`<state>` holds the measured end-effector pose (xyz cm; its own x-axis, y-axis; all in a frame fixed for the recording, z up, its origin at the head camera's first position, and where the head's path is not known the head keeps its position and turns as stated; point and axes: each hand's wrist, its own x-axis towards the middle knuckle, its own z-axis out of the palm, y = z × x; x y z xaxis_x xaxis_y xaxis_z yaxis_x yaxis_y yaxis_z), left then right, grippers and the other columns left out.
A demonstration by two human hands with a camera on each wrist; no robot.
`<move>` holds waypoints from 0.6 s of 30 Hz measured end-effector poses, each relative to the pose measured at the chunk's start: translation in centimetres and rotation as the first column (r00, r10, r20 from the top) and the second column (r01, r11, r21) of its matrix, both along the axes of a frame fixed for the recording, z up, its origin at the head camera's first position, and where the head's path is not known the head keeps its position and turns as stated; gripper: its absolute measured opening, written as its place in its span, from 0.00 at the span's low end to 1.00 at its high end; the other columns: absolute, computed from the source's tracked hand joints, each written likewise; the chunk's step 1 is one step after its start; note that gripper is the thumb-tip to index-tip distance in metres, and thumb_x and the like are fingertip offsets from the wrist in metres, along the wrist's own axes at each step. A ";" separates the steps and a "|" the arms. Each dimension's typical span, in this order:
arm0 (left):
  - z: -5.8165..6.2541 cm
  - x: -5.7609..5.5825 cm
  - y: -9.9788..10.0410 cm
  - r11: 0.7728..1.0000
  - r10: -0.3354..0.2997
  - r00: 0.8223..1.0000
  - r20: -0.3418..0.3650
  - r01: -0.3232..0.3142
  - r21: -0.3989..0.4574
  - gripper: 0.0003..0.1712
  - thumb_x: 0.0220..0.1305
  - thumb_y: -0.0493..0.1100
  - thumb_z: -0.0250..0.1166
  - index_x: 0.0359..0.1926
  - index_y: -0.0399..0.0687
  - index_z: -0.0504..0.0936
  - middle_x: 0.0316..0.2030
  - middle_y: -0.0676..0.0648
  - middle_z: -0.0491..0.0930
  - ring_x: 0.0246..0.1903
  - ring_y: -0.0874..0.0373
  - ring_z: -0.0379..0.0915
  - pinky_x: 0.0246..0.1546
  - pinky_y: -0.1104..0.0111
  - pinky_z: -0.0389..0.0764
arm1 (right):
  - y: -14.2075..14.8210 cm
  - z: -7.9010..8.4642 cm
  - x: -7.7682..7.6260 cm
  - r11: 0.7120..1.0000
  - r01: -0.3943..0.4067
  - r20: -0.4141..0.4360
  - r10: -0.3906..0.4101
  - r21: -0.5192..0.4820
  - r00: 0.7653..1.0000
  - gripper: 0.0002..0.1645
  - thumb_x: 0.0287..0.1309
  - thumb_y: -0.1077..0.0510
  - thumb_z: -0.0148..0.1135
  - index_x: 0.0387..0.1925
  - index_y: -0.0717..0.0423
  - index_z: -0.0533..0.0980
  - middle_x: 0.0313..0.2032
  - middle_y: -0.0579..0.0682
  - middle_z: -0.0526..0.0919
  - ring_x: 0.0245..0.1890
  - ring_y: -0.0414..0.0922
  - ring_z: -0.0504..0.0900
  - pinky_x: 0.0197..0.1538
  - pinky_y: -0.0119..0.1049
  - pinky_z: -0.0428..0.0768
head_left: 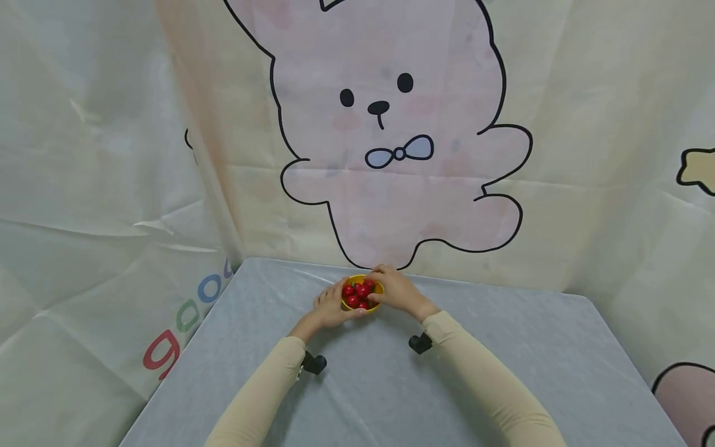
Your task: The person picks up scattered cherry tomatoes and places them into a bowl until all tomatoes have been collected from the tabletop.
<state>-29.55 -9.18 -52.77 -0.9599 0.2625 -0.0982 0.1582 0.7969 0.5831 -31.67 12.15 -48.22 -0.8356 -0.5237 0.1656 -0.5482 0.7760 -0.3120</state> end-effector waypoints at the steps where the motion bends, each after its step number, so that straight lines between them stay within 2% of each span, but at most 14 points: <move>1: 0.0 0.0 0.0 1.000 0.000 1.000 0.000 0.000 -0.002 0.61 0.55 0.74 0.64 0.79 0.55 0.44 0.76 0.39 0.54 0.74 0.36 0.47 0.70 0.37 0.50 | 0.0 0.0 0.0 1.000 -0.003 -0.003 0.003 -0.002 1.000 0.28 0.58 0.45 0.70 0.58 0.50 0.79 0.58 0.52 0.78 0.56 0.50 0.77 0.60 0.50 0.80; 11: -0.3 0.0 0.1 1.000 0.001 1.000 -0.009 -0.001 -0.007 0.62 0.55 0.76 0.62 0.79 0.55 0.43 0.75 0.38 0.54 0.74 0.36 0.48 0.70 0.36 0.50 | 0.1 -0.2 0.6 0.999 -0.031 -0.055 0.029 -0.030 0.998 0.16 0.62 0.49 0.67 0.49 0.49 0.84 0.55 0.55 0.80 0.55 0.53 0.78 0.60 0.53 0.79; 18: -0.4 -0.2 0.2 0.999 0.004 1.000 -0.007 -0.004 -0.032 0.62 0.54 0.76 0.62 0.79 0.56 0.43 0.76 0.40 0.55 0.74 0.37 0.48 0.70 0.37 0.51 | 0.0 -0.4 0.8 0.999 -0.033 -0.071 0.030 -0.031 0.997 0.15 0.61 0.49 0.68 0.47 0.50 0.85 0.54 0.55 0.81 0.54 0.52 0.78 0.59 0.51 0.80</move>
